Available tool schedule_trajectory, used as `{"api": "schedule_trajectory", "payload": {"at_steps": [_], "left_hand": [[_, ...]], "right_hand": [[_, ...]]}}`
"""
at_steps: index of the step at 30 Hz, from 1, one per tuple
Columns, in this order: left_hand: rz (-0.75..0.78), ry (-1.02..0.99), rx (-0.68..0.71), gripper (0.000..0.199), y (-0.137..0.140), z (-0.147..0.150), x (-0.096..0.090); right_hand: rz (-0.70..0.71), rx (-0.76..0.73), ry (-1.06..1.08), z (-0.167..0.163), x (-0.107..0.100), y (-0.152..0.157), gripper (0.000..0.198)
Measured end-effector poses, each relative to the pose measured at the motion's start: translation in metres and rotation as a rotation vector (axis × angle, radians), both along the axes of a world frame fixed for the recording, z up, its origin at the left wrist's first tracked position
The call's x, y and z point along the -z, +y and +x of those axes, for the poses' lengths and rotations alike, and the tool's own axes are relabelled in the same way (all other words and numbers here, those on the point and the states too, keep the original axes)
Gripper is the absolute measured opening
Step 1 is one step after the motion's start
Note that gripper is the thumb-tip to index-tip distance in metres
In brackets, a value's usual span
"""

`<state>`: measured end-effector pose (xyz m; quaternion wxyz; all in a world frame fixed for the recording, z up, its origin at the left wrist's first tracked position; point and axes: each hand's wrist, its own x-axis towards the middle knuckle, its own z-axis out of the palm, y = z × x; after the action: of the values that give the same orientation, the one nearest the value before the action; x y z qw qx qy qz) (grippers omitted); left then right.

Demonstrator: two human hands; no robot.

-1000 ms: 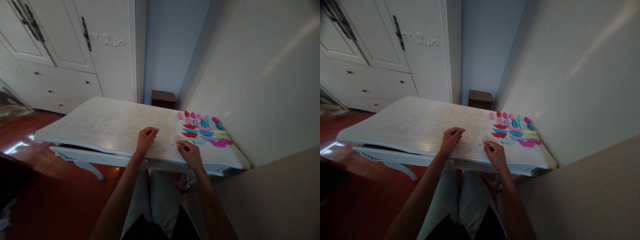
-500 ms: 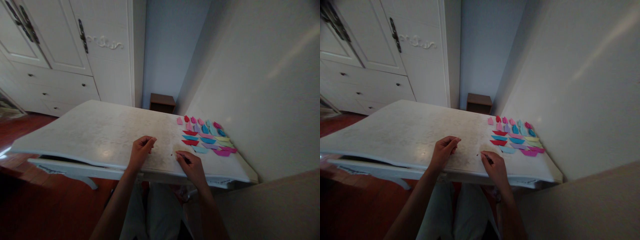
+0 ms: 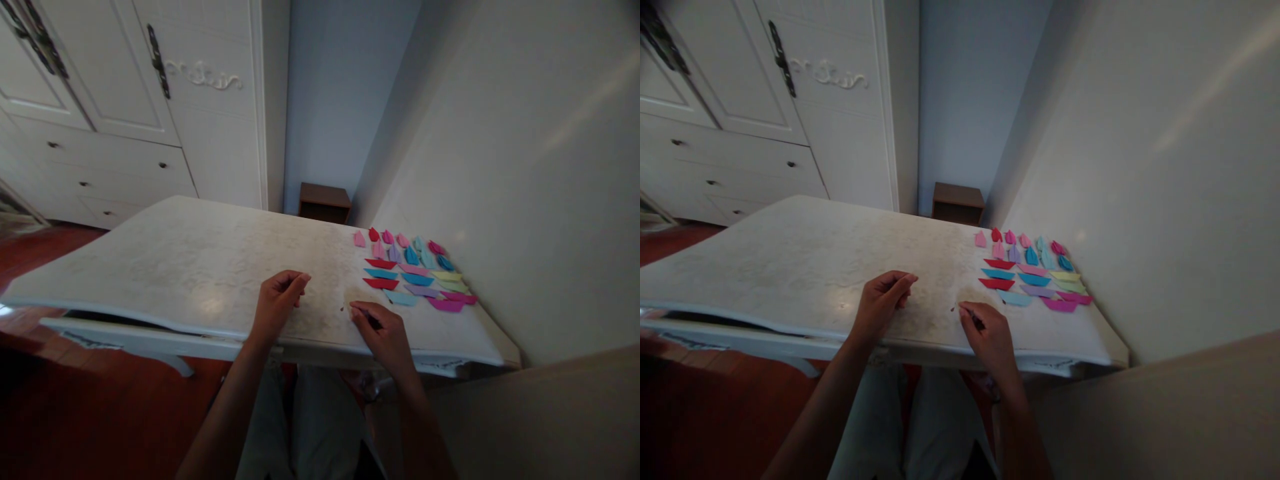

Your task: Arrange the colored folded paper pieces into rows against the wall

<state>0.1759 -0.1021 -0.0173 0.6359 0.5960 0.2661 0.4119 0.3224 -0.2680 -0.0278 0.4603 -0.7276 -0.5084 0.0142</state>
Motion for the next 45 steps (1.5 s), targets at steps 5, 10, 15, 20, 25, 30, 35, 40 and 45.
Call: {"api": "schedule_trajectory", "payload": {"at_steps": [5,10,15,20,25,30,35,40,45], "left_hand": [[0.012,0.011,-0.011,0.023,-0.0006,0.0001,-0.0014],[0.007,0.019,-0.015,0.024,-0.0001,0.0001,-0.0012],[0.018,0.021,-0.013,0.025,0.0009,0.0001,0.0003],[0.022,0.016,-0.018,0.025,0.0009,0.0005,0.0003],[0.005,0.012,-0.014,0.026,0.001,0.0013,0.0],[0.009,0.009,-0.017,0.025,0.0008,0.0007,-0.0009],[-0.001,0.026,-0.018,0.026,0.0006,-0.0004,-0.0016],[0.011,0.03,-0.015,0.027,0.0017,0.0001,-0.0011],[-0.005,0.047,-0.02,0.029,0.0009,-0.0009,-0.0032]], "right_hand": [[-0.008,0.004,-0.011,0.0001,0.0006,0.0001,0.022],[-0.003,-0.003,-0.017,0.0,0.0001,0.0001,0.021],[0.002,-0.006,-0.016,-0.0004,0.0003,0.0001,0.021],[0.022,-0.012,-0.02,-0.0003,0.0007,0.001,0.021],[0.02,-0.012,-0.025,-0.0002,0.0006,0.0013,0.021],[0.022,-0.017,-0.033,0.0002,0.0015,0.0016,0.02],[0.011,-0.026,-0.023,-0.0002,0.0011,0.0016,0.021],[0.02,-0.028,-0.023,-0.0012,-0.0008,0.0018,0.021],[0.023,-0.033,-0.025,-0.0011,0.0007,0.0019,0.02]]}}
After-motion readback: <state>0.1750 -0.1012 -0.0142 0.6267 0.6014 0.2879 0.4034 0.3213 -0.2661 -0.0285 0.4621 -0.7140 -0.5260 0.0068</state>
